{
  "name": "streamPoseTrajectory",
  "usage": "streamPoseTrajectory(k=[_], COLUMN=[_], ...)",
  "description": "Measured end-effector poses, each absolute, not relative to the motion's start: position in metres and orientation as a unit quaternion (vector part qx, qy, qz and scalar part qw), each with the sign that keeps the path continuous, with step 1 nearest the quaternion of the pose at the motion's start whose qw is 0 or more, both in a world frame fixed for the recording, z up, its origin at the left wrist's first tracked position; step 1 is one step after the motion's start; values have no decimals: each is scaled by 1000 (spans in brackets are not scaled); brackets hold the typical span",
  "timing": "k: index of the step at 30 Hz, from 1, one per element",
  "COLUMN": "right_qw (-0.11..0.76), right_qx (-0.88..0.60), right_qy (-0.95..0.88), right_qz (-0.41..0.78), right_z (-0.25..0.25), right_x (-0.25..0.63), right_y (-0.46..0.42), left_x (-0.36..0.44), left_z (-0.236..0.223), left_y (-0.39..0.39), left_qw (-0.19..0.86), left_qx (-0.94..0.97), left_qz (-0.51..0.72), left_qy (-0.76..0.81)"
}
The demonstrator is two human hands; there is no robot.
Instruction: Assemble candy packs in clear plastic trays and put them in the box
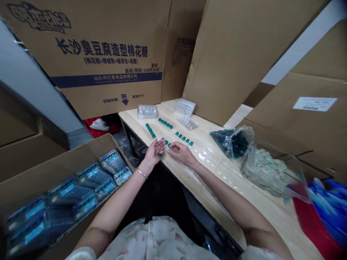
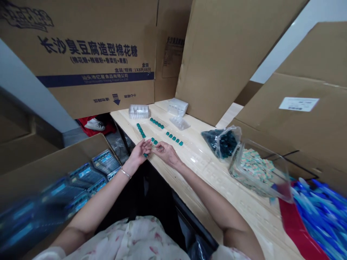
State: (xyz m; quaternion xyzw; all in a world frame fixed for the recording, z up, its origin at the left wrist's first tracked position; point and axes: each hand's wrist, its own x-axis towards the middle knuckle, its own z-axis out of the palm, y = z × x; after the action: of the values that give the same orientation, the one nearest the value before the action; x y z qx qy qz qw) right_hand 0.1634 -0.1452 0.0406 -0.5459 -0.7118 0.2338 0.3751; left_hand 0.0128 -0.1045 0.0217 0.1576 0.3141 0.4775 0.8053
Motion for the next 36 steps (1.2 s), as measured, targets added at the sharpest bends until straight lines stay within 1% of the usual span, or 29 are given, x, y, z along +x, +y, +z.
streamPoseTrajectory(k=[2, 6, 8, 10, 12, 14, 16, 19, 21, 23, 24, 26, 28, 32, 36], right_qw=[398, 419, 433, 471, 510, 533, 544, 544, 532, 519, 512, 494, 476, 478, 488], right_qx=[-524, -498, -490, -500, -515, -521, -517, -512, -518, -524, -524, -527, -540, -549, -533], right_qy=[-706, -740, -742, -701, -627, -550, -499, -478, -507, -564, -595, -638, -647, -620, -583], right_qz=[261, 170, 150, 193, 284, 376, 434, 462, 438, 372, 331, 267, 250, 294, 373], right_z=[44, 43, 42, 42, 43, 46, 49, 51, 51, 51, 51, 50, 50, 43, 35], right_x=[151, 140, 143, 150, 158, 166, 171, 175, 176, 178, 179, 181, 182, 182, 184], right_y=[-155, -166, -165, -161, -155, -151, -149, -149, -149, -148, -147, -147, -148, -147, -143], left_x=[19, 33, 37, 38, 36, 33, 30, 27, 26, 26, 26, 27, 29, 32, 32], left_z=[27, 34, 37, 39, 38, 34, 28, 23, 23, 25, 27, 29, 30, 28, 23], left_y=[-103, -104, -106, -109, -114, -121, -126, -130, -129, -127, -126, -126, -127, -127, -124], left_qw=[799, 786, 785, 791, 792, 775, 723, 585, 476, 389, 362, 341, 352, 372, 337], left_qx=[139, 105, 101, 112, 156, 249, 376, 543, 619, 678, 699, 722, 720, 706, 733], left_qz=[493, 527, 535, 531, 522, 510, 502, 509, 516, 507, 500, 486, 474, 468, 477], left_qy=[314, 306, 296, 283, 275, 278, 289, 323, 352, 364, 361, 355, 365, 379, 349])
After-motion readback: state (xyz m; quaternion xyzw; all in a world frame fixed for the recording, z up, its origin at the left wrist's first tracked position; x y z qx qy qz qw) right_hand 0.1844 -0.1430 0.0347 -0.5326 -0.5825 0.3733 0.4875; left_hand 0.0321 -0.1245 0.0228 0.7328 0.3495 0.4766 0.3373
